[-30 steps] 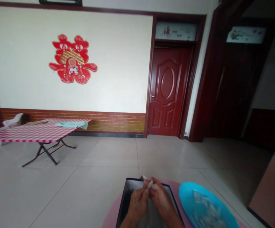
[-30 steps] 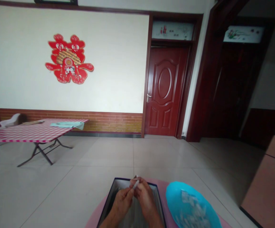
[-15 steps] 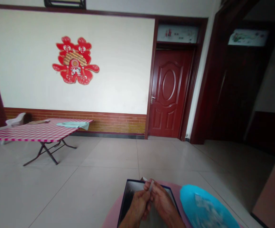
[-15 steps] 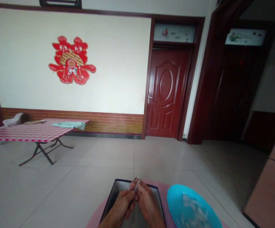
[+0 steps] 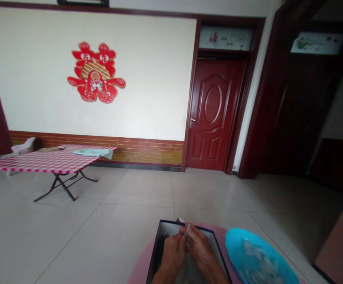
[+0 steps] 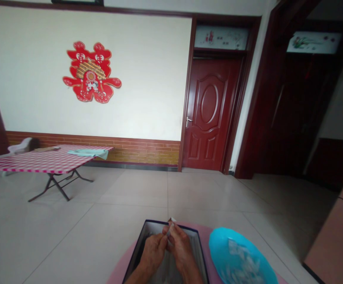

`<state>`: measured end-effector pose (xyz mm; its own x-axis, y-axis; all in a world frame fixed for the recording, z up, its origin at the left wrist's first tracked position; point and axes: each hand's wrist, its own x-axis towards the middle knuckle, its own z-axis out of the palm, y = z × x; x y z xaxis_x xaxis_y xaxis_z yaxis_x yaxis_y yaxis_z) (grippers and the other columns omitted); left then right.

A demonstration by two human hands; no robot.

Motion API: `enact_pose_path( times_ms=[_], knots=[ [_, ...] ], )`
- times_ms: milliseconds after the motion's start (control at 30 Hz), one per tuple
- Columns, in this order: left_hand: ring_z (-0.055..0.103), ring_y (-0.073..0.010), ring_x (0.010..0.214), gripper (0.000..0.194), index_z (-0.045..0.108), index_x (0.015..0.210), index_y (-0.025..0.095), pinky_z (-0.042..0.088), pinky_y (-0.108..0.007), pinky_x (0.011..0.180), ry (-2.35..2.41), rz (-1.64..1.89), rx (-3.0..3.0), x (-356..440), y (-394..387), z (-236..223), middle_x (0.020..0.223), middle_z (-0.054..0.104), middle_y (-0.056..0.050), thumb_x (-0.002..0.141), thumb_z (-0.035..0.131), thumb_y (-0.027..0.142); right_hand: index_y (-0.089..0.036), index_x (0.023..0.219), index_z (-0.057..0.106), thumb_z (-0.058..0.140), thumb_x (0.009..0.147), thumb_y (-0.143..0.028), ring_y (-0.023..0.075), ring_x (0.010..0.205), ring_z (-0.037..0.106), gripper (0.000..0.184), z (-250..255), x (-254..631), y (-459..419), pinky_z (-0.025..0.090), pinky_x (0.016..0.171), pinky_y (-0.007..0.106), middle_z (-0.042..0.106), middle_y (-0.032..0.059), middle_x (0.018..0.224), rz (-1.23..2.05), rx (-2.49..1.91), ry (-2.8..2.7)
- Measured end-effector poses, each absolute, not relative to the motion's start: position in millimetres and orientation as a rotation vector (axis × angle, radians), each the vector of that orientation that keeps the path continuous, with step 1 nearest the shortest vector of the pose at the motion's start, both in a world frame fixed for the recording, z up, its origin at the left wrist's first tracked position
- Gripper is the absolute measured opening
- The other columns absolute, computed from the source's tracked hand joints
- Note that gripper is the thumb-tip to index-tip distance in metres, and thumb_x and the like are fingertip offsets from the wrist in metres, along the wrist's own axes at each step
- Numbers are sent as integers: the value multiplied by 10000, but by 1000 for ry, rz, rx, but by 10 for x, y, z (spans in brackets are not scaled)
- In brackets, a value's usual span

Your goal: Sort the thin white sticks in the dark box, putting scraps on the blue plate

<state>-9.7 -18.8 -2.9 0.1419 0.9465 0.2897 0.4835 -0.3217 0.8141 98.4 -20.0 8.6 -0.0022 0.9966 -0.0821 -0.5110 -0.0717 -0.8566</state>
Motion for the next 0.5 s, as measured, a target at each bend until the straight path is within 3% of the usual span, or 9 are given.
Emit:
enact_pose_path(
  times_ms=[167, 333, 500],
  knots=[
    [676, -228, 731, 461, 712, 932, 167, 436, -289, 643, 1423, 1047, 1971, -104, -253, -2, 827, 735, -135, 927, 271, 301, -177, 959, 702, 817, 571, -444, 242, 829, 675, 485, 11, 958, -176, 517, 656, 310, 732, 78, 886, 1435, -896, -719],
    [692, -236, 741, 488, 648, 1161, 180, 455, -298, 632, 1479, 943, 2045, -127, -300, 45, 856, 742, -132, 959, 225, 319, -180, 885, 709, 818, 544, -475, 241, 809, 679, 463, 18, 919, -195, 513, 618, 296, 736, 70, 874, 1396, -945, -702],
    [700, -251, 769, 492, 635, 1178, 161, 488, -310, 653, 1565, 869, 2097, -129, -324, 37, 857, 741, -147, 964, 220, 319, -181, 828, 708, 835, 490, -488, 234, 757, 681, 474, 77, 904, -221, 505, 581, 286, 737, 59, 814, 1403, -968, -680]
  ],
)
